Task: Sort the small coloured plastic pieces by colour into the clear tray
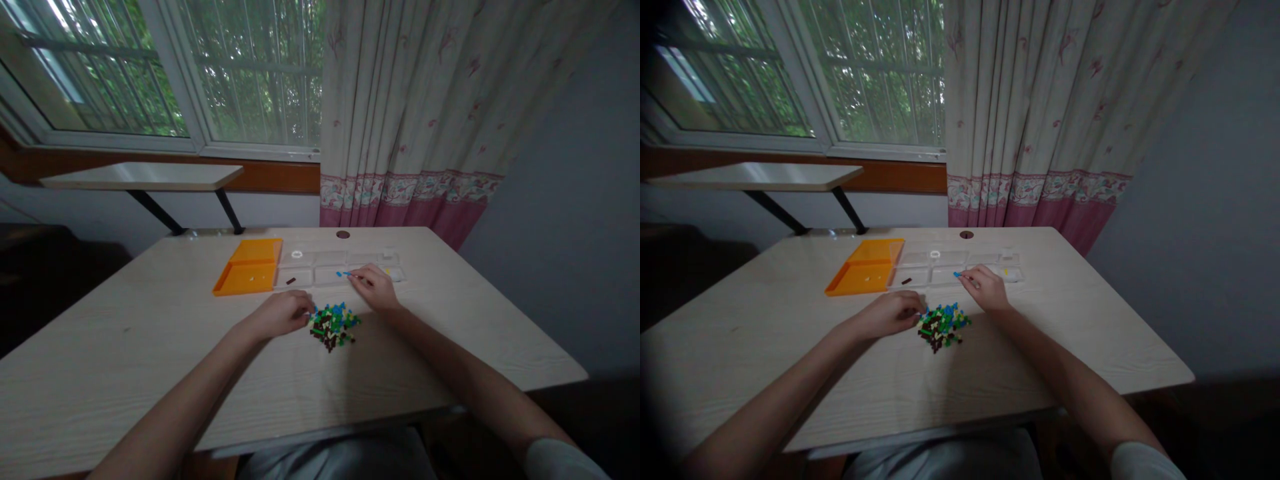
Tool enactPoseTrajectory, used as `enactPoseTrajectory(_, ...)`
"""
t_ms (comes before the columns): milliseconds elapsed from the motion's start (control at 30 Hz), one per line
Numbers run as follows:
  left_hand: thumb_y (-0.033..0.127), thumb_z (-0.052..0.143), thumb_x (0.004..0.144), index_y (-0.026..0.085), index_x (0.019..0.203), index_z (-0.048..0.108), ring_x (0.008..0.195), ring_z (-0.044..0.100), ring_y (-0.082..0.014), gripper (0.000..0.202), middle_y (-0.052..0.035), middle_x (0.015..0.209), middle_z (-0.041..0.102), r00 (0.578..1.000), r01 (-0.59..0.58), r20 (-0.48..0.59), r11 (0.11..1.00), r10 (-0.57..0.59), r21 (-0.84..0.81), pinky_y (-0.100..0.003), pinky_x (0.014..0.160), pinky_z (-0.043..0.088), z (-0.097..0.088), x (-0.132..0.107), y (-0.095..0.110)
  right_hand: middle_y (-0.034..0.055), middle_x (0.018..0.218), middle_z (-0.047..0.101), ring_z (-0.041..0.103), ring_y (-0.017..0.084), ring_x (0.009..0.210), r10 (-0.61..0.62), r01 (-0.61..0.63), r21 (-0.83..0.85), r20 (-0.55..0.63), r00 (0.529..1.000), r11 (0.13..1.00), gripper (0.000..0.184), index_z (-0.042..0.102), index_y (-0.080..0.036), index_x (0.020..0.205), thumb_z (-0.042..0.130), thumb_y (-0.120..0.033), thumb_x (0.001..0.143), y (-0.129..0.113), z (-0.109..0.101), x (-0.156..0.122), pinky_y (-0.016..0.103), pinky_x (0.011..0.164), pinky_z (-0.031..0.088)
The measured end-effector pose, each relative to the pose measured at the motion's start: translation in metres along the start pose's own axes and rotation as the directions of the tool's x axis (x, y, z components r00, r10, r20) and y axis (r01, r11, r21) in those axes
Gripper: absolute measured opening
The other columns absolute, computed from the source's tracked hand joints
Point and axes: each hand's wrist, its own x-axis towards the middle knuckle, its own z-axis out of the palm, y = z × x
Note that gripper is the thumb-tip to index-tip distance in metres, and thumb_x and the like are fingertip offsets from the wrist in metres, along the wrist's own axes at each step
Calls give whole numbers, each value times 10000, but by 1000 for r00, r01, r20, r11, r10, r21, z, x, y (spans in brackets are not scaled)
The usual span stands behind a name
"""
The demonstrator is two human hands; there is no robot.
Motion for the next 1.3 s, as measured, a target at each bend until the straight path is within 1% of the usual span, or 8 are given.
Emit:
enactPoseTrajectory(200, 220, 454, 825, 183, 832, 618, 780, 566, -139, 169, -39, 812, 615, 998, 31, -48, 999, -32, -35, -218, 726, 417, 5, 2, -4, 22, 778, 643, 591, 133, 700, 138, -124, -162, 81, 987, 979, 172, 676, -215, 818, 545, -326, 819, 15, 6, 7, 234, 635, 442)
enactPoseTrajectory(333, 264, 445, 842, 161, 826, 612, 737, 554, -131, 196, -39, 805, 617, 982, 106, -132, 975, -133, -197, -213, 674, 410, 7, 6, -1, 30, 786, 648, 595, 140, 712, 158, -142, -165, 83, 984, 976, 188, 675, -205, 831, 530, -324, 827, 18, 5, 6, 242, 654, 446)
enactPoseTrajectory(400, 280, 449, 838, 143, 809, 616, 701, 543, -127, 218, -41, 780, 617, 969, 135, -161, 946, -188, -295, -210, 640, 405, 8, 9, 2, 33, 785, 650, 594, 136, 717, 116, -100, -134, 121, 986, 986, 194, 675, -202, 835, 525, -325, 831, 13, 6, 3, 234, 660, 446)
enactPoseTrajectory(533, 294, 480, 815, 120, 773, 622, 683, 531, -131, 229, -45, 739, 617, 938, 153, -221, 893, -266, -424, -215, 620, 404, 10, 15, 9, 25, 774, 657, 600, 116, 709, -85, 92, -20, 245, 966, 996, 179, 676, -207, 830, 536, -320, 828, -5, 13, -8, 202, 653, 444)
enactPoseTrajectory(700, 281, 483, 820, 121, 779, 629, 705, 545, -132, 220, -43, 749, 624, 947, 108, -219, 875, -235, -471, -221, 655, 417, 14, 17, 13, 22, 751, 656, 589, 103, 656, -211, 212, 24, 264, 941, 977, 191, 668, -212, 880, 532, -338, 834, -20, 20, -20, 189, 626, 436)
enactPoseTrajectory(967, 288, 479, 837, 129, 796, 635, 730, 560, -131, 227, -42, 761, 628, 966, 70, -196, 897, -171, -436, -225, 689, 426, 19, 17, 10, 24, 727, 648, 587, 98, 646, -236, 227, 64, 242, 941, 972, 183, 663, -195, 836, 522, -312, 840, -25, 18, -19, 188, 620, 441)
enactPoseTrajectory(1167, 252, 432, 859, 166, 915, 628, 829, 561, -145, 222, -56, 895, 625, 978, 76, -177, 978, -111, -194, -240, 755, 426, 10, 9, 0, 32, 725, 651, 576, 98, 607, -183, 182, 42, 21, 983, 982, 147, 658, -189, 816, 541, -277, 827, -14, 7, -8, 199, 586, 459)
enactPoseTrajectory(1300, 233, 430, 855, 192, 965, 615, 857, 563, -145, 219, -45, 928, 613, 988, 70, -132, 996, -77, -52, -234, 762, 430, 9, 4, -8, 36, 714, 653, 573, 109, 612, -175, 176, 20, -67, 982, 984, 131, 660, -186, 808, 550, -257, 819, -3, 3, -5, 215, 584, 467)
